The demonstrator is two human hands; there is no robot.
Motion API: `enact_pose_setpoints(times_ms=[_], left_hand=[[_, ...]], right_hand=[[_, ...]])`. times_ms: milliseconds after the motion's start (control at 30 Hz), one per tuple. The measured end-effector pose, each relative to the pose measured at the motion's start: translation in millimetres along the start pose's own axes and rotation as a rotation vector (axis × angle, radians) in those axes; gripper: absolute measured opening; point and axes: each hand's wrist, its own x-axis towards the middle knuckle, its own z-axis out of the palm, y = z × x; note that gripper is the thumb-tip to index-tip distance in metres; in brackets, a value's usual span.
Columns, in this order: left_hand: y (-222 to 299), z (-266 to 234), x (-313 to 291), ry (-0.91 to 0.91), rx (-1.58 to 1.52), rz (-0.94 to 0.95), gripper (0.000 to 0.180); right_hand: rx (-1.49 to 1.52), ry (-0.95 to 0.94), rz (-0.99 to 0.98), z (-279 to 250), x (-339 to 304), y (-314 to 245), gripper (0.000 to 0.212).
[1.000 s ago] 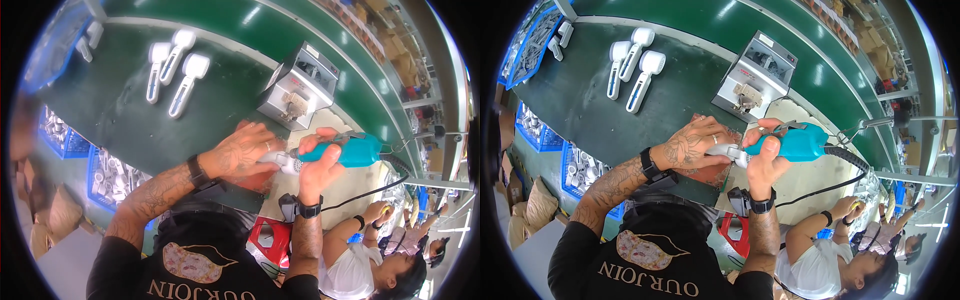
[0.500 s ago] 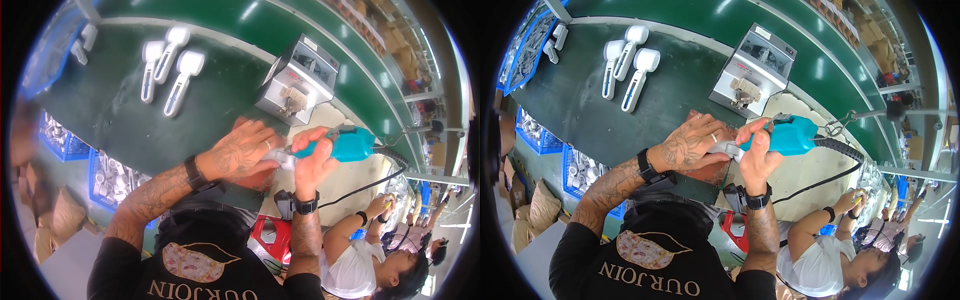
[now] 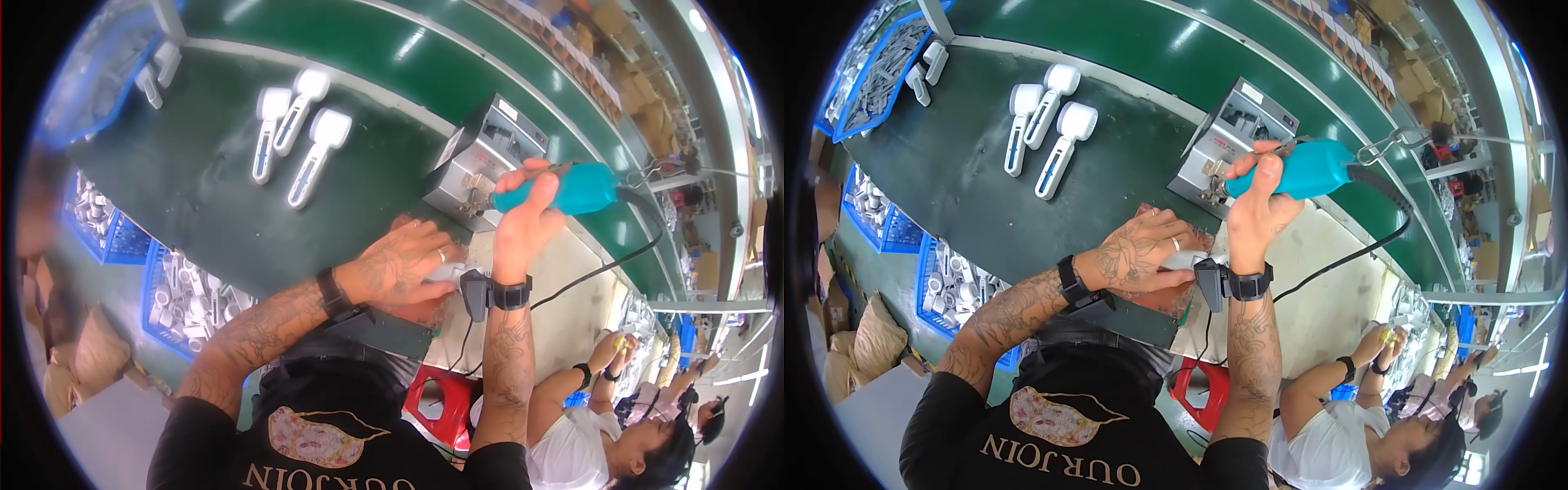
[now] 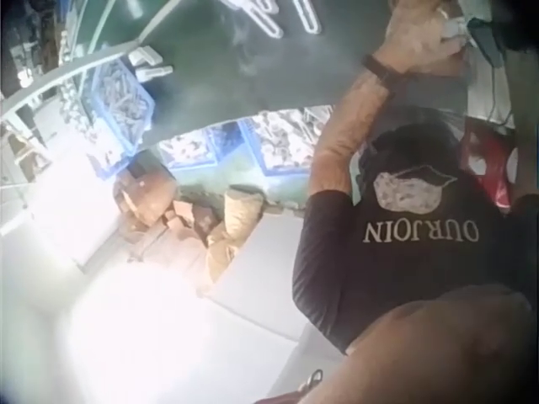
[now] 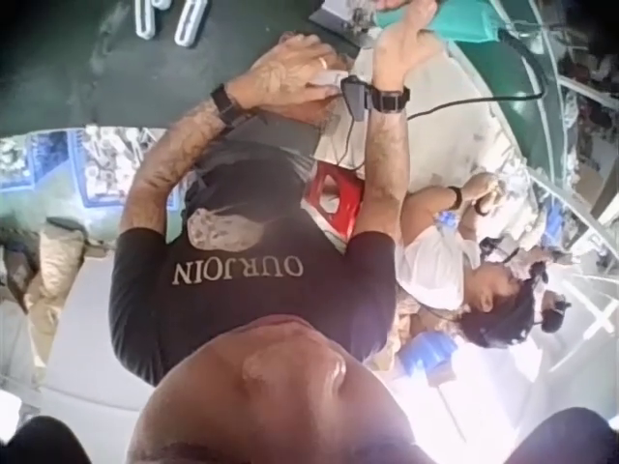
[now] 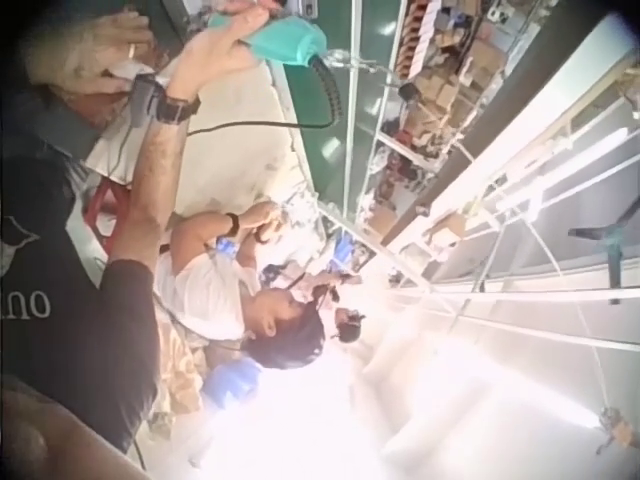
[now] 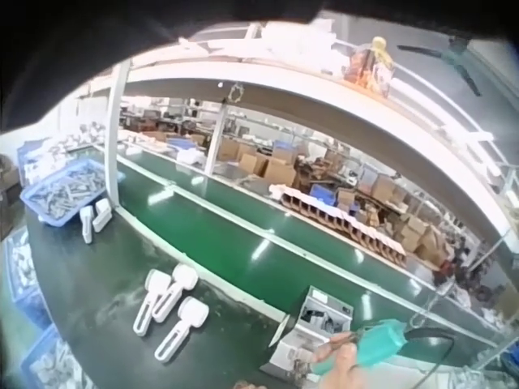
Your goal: Assembling white plastic parts using an electric screwdriver on a production line.
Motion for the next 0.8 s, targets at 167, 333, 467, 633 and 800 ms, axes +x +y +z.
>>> enact_pose_setpoints(times_ms=[167,333,467,633,800], left_hand=[[2.8,1.5,1.7,-0.007,0.002,0.029,0.04],[-0.1,-1.1,-2.1,-0.041,0.003,-0.013,0.037],[-2.0,3.8,1.3,-0.014,0.021,-0.008,0.034],[1.1,0.5,0.0,-0.058,-0.034,-0.04,0.033],[-6.2,12.1,-4.4,-0.005,0.003,0.016,0.034]], right_hand=[[0.062,-0.011,-0.036,-2.3,-0.7,15.0,0.037],[0.017,-0.026,0.059,1.8,-12.8,0.0,0.037],[0.091,0.039,0.069,-18.4,-40.8,-23.0,0.04],[0.018,-0.006,0.041,-36.2,-77.4,-33.8,0.067],[0.011,0.004,0.059,-43.5,-88.3,-27.2,0.069]])
